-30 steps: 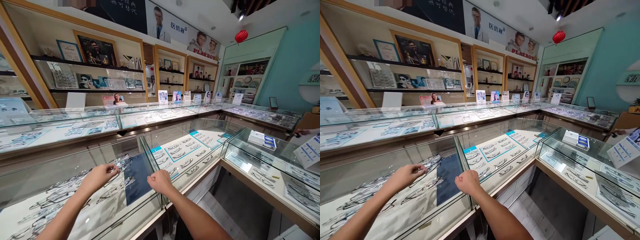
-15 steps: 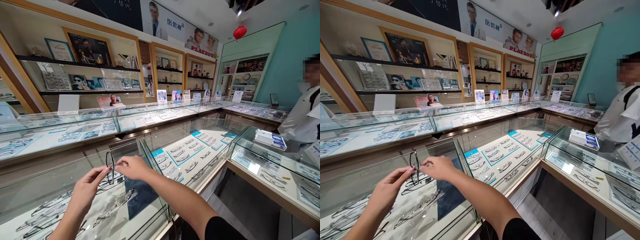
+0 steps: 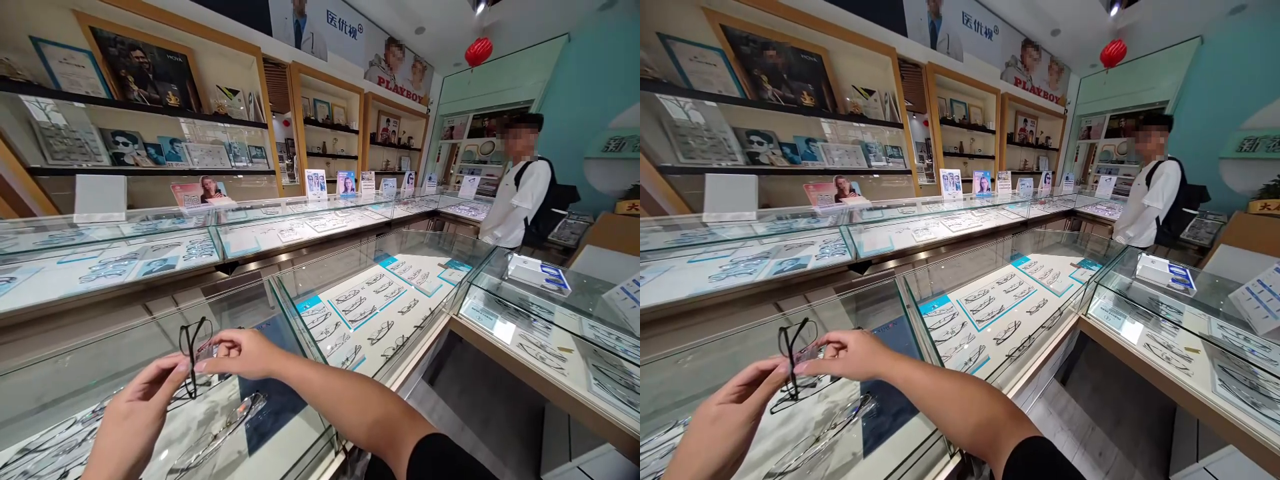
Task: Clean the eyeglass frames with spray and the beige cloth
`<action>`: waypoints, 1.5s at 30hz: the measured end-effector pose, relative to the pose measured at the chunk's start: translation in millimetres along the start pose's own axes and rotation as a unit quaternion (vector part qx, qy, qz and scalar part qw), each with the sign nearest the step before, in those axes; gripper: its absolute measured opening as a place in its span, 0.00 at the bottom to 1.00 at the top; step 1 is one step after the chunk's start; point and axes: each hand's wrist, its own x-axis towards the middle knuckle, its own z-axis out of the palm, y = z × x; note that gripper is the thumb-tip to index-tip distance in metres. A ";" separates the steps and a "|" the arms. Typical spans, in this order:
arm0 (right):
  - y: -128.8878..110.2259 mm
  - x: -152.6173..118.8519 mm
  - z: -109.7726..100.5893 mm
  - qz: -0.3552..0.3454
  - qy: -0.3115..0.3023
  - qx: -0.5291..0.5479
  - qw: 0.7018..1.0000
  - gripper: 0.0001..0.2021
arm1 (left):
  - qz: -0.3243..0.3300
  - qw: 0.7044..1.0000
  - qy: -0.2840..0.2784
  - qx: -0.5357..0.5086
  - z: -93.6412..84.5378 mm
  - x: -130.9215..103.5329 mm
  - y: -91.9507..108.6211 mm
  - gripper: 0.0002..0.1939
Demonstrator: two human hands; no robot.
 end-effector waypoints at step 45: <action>27.9 14.6 3.8 0.054 -0.047 0.116 0.991 0.27 | 0.036 0.998 -0.024 -0.037 -1.7 0.6 3.4 0.37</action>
